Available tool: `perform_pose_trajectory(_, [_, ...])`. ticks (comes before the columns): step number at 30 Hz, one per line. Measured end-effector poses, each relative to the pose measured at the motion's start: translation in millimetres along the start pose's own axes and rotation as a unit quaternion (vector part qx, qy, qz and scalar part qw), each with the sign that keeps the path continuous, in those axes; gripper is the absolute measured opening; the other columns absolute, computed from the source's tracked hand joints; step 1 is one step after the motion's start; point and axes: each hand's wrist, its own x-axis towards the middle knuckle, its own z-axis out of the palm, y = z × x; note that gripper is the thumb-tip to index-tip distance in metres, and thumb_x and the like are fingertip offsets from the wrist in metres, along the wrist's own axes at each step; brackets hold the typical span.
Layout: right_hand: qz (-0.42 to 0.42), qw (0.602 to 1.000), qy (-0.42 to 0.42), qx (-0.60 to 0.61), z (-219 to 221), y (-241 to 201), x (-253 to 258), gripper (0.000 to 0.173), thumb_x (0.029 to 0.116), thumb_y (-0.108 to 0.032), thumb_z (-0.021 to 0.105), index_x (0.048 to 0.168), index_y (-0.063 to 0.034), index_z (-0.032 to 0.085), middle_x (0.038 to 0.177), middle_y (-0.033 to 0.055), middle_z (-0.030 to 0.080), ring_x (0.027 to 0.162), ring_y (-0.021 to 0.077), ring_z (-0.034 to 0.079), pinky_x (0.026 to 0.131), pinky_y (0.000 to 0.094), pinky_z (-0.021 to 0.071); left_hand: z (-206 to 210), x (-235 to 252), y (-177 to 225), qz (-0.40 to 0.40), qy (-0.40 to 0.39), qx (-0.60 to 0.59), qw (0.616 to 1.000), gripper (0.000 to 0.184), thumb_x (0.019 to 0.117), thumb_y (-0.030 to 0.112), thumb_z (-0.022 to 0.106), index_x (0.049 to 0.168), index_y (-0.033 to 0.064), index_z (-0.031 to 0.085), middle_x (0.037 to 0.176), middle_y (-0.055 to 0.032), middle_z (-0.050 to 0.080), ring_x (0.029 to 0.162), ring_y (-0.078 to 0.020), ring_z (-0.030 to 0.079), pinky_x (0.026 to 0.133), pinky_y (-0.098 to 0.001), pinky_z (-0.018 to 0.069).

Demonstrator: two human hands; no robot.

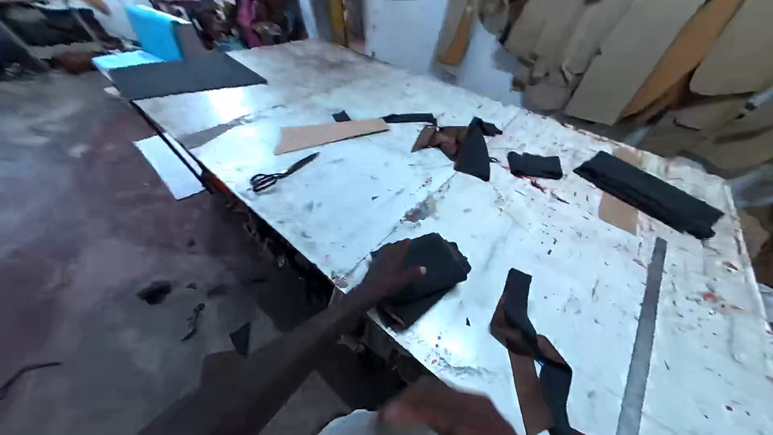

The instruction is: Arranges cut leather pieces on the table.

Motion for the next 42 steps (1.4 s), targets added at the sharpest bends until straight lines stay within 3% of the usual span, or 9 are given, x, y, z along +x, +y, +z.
perform_pose_trajectory(4, [0.197,0.887,0.19,-0.372,-105.2,135.1,-78.6,0.05,0.0941,-0.035,0.071,0.131,-0.0007,0.065,0.135,0.015,0.064,0.127,0.0242,0.06,0.108,0.0424,0.0504,10.9,19.2,1.0,0.05,0.026,0.013,0.998,0.073,0.0924,0.045,0.073,0.152,0.0103,0.049,0.146,-0.0177,0.056,0.137,-0.0356,0.051,0.115,-0.056,0.0412])
perform_pose_trajectory(9, [0.358,0.707,0.231,-0.565,-165.3,172.9,-138.9,0.073,0.0856,-0.03,0.08,0.146,0.0014,0.052,0.144,0.0289,0.053,0.132,0.0476,0.051,0.11,0.0636,0.0411,14.4,67.0,-23.3,-0.049,-0.094,0.086,0.991,0.116,0.078,0.063,0.08,0.162,0.0052,0.025,0.154,-0.0287,0.042,0.142,-0.0491,0.04,0.114,-0.0663,0.0365])
perform_pose_trajectory(12, [0.414,0.671,0.212,-0.578,-172.0,170.8,-125.4,0.035,0.0918,-0.028,0.073,0.115,-0.0019,0.072,0.119,0.0217,0.068,0.113,0.0406,0.064,0.098,0.0624,0.0491,4.5,93.1,-43.6,-0.138,-0.219,0.031,0.965,0.126,0.0751,0.062,0.083,0.164,0.0076,0.012,0.15,-0.0278,0.049,0.137,-0.0437,0.051,0.111,-0.0636,0.0429])
perform_pose_trajectory(14, [0.432,0.686,0.226,-0.541,-173.7,171.5,-116.4,0.025,0.0933,-0.028,0.071,0.098,-0.003,0.075,0.106,0.0183,0.071,0.102,0.0351,0.068,0.093,0.0577,0.0531,-1.9,108.8,-48.7,-0.162,-0.292,-0.01,0.942,0.121,0.0774,0.056,0.085,0.162,0.0041,0.016,0.148,-0.0271,0.05,0.135,-0.0395,0.053,0.111,-0.0588,0.0435])
perform_pose_trajectory(19, [0.383,0.797,0.46,-0.074,-138.4,172.2,-61.5,0.023,0.1003,-0.014,0.06,0.116,0.0023,0.065,0.094,0.0101,0.07,0.081,0.0172,0.068,0.073,0.0361,0.0581,-3.1,134.5,-60.9,-0.162,-0.393,-0.06,0.903,0.075,0.083,0.044,0.085,0.132,-0.0053,0.057,0.117,-0.023,0.069,0.108,-0.0337,0.069,0.098,-0.0538,0.0543])
perform_pose_trajectory(28, [0.438,0.766,0.462,0.089,-77.6,230.6,2.4,0.023,0.1017,-0.014,0.059,0.119,0.0013,0.058,0.087,0.0112,0.068,0.068,0.0177,0.065,0.058,0.0338,0.0563,-0.4,108.8,-55.2,-0.209,-0.377,-0.222,0.874,0.075,0.0806,0.023,0.088,0.141,0.0036,0.049,0.119,-0.0192,0.068,0.104,-0.0299,0.07,0.092,-0.0491,0.0579])
perform_pose_trajectory(37, [0.277,0.698,0.621,0.223,-100.4,250.6,83.5,0.014,0.1075,-0.015,0.047,0.115,-0.005,0.054,0.092,0.0071,0.065,0.077,0.0149,0.066,0.067,0.0317,0.0592,-119.4,135.1,-71.6,-0.236,-0.203,-0.415,0.855,0.043,0.0979,0.021,0.067,0.136,0.0075,0.054,0.107,-0.0133,0.073,0.092,-0.0241,0.073,0.08,-0.0445,0.0628])
perform_pose_trajectory(40, [0.164,0.746,0.541,0.353,-85.4,265.3,139.7,0.025,0.109,-0.03,0.044,0.122,-0.0123,0.057,0.11,0.0044,0.068,0.103,0.0168,0.067,0.092,0.039,0.0576,-161.2,140.1,-52.4,-0.215,-0.16,-0.497,0.825,0.026,0.1021,0.025,0.058,0.125,0.0134,0.059,0.098,-0.0073,0.075,0.085,-0.0183,0.075,0.072,-0.0377,0.0647])
perform_pose_trajectory(42, [0.199,0.756,0.482,0.395,-72.2,261.2,166.4,0.036,0.1086,-0.045,0.04,0.119,-0.0181,0.063,0.105,0.0013,0.072,0.099,0.0142,0.07,0.086,0.0383,0.0599,-171.7,139.8,-35.2,-0.208,-0.15,-0.532,0.807,0.021,0.1025,0.027,0.057,0.118,0.0143,0.063,0.095,-0.0064,0.076,0.083,-0.0169,0.075,0.07,-0.0362,0.0649])
